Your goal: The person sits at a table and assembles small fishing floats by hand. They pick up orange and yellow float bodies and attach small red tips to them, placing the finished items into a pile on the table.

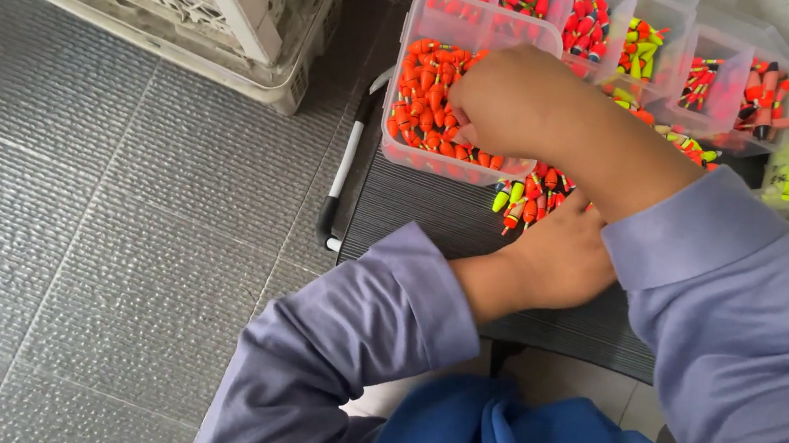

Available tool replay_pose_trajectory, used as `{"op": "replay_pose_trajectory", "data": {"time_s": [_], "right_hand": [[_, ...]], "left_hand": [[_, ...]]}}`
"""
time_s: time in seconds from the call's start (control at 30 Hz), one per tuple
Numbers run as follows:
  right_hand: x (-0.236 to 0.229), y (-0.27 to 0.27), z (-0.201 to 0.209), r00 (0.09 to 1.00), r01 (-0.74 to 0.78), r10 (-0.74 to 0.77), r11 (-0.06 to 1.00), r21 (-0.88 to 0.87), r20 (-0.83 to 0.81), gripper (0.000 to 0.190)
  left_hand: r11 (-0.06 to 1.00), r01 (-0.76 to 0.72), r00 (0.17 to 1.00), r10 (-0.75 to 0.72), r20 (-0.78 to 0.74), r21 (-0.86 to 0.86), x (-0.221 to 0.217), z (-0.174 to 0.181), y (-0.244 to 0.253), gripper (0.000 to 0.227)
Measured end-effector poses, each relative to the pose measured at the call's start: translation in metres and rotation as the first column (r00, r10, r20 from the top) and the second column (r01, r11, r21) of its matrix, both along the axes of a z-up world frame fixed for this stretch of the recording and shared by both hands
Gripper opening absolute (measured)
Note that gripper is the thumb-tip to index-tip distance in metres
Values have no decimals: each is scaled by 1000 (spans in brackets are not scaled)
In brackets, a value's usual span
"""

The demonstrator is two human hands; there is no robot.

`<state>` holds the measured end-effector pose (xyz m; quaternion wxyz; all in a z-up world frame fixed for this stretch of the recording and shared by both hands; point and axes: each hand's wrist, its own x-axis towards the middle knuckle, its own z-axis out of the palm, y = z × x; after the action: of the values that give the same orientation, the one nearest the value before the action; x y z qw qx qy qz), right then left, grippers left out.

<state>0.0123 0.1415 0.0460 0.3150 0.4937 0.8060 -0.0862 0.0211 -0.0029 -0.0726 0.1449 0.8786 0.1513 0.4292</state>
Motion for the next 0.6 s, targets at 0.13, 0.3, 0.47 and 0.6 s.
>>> {"op": "replay_pose_trajectory", "data": {"time_s": [0.13,0.3,0.47,0.6], "right_hand": [[-7,0,-7,995,-56,54,998,12,87,39],[-13,-8,-8,994,-51,45,997,50,101,22],[-15,-5,-18,986,-31,32,999,-11,166,22],[-14,-7,-23,985,-7,9,1000,-11,172,21]], "left_hand": [[995,28,998,-33,-54,-93,6,-6,1,14],[856,25,961,-164,-224,-517,-2,14,5,22],[899,20,966,-131,-224,-438,-2,17,6,20],[946,22,971,-97,-217,-324,-4,15,7,20]]}}
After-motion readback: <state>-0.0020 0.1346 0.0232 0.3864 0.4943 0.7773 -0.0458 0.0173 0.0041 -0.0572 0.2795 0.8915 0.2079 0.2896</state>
